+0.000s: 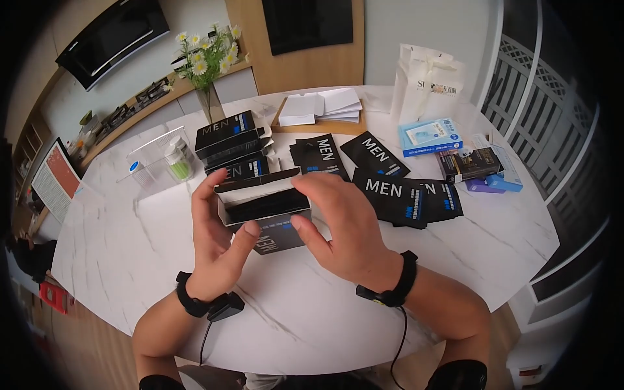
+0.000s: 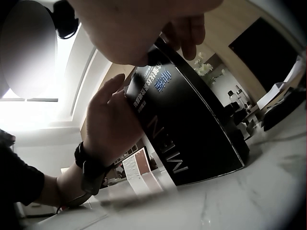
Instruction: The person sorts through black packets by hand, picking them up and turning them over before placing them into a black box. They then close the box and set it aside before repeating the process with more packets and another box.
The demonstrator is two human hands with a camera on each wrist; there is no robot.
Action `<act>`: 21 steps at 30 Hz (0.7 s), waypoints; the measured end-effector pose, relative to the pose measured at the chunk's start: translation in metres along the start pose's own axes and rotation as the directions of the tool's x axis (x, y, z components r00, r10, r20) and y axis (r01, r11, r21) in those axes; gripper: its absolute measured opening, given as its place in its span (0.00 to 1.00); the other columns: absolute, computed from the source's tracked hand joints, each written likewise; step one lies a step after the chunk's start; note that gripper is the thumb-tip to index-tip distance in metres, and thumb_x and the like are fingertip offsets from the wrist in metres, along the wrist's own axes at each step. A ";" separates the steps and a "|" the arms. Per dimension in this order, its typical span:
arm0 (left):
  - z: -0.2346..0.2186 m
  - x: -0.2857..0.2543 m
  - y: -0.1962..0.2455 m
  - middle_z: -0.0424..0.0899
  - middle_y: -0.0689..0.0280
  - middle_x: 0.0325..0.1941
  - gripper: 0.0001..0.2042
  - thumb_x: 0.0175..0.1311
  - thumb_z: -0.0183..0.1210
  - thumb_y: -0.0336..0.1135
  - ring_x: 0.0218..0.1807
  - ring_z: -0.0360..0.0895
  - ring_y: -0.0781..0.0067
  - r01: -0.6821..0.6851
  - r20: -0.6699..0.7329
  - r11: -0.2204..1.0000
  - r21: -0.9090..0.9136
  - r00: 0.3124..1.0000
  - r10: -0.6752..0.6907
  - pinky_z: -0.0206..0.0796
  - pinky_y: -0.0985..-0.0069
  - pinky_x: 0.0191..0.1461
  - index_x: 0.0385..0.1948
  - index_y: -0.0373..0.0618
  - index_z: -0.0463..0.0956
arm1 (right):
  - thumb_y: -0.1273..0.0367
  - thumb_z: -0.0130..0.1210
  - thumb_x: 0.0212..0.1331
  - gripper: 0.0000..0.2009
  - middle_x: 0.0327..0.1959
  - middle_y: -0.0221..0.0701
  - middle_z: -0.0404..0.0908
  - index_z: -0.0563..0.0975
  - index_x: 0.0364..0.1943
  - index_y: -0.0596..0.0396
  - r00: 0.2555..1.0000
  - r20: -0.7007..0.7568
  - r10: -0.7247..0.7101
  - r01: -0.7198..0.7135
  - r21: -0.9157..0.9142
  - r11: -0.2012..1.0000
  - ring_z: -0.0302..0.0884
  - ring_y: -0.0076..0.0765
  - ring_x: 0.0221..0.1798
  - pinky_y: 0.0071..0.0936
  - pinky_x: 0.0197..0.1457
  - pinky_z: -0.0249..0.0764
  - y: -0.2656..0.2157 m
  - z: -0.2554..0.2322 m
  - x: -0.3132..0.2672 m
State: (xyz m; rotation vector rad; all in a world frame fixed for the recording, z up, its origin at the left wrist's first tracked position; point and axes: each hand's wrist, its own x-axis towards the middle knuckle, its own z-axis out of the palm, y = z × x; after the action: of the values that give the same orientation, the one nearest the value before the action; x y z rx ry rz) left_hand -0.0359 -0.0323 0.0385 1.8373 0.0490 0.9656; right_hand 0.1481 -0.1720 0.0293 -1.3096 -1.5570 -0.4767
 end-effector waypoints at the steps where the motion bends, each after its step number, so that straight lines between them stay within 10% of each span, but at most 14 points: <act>1: -0.002 0.001 0.000 0.65 0.53 0.71 0.36 0.73 0.60 0.26 0.69 0.68 0.65 -0.049 0.020 0.998 0.030 0.999 0.048 0.61 0.67 0.74 0.79 0.41 0.48 | 0.73 0.71 0.56 0.26 0.59 0.44 0.80 0.76 0.61 0.56 1.000 0.023 -0.015 0.016 -0.048 0.999 0.82 0.50 0.53 0.41 0.55 0.77 -0.001 -0.001 0.004; 7: -0.002 -0.009 -0.007 0.64 0.55 0.74 0.35 0.77 0.57 0.33 0.74 0.64 0.63 0.189 0.043 0.970 -0.151 0.982 -0.184 0.56 0.66 0.78 0.80 0.39 0.47 | 0.68 0.73 0.54 0.25 0.63 0.49 0.76 0.80 0.57 0.52 0.994 0.098 -0.058 0.074 -0.171 0.982 0.81 0.52 0.54 0.42 0.57 0.76 -0.005 -0.002 0.011; 21: 0.003 -0.007 0.005 0.67 0.58 0.73 0.27 0.85 0.45 0.39 0.71 0.65 0.69 0.195 0.016 0.974 -0.114 0.981 -0.194 0.57 0.70 0.76 0.78 0.37 0.51 | 0.70 0.67 0.61 0.08 0.64 0.48 0.76 0.80 0.40 0.57 0.986 0.137 0.097 -0.101 0.024 0.995 0.79 0.50 0.57 0.41 0.61 0.73 -0.009 -0.012 0.018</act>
State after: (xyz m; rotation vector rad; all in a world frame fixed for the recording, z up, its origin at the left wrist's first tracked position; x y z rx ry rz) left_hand -0.0410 -0.0399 0.0375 1.6944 0.1648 0.8101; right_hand 0.1470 -0.1757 0.0520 -1.4125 -1.5950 -0.3050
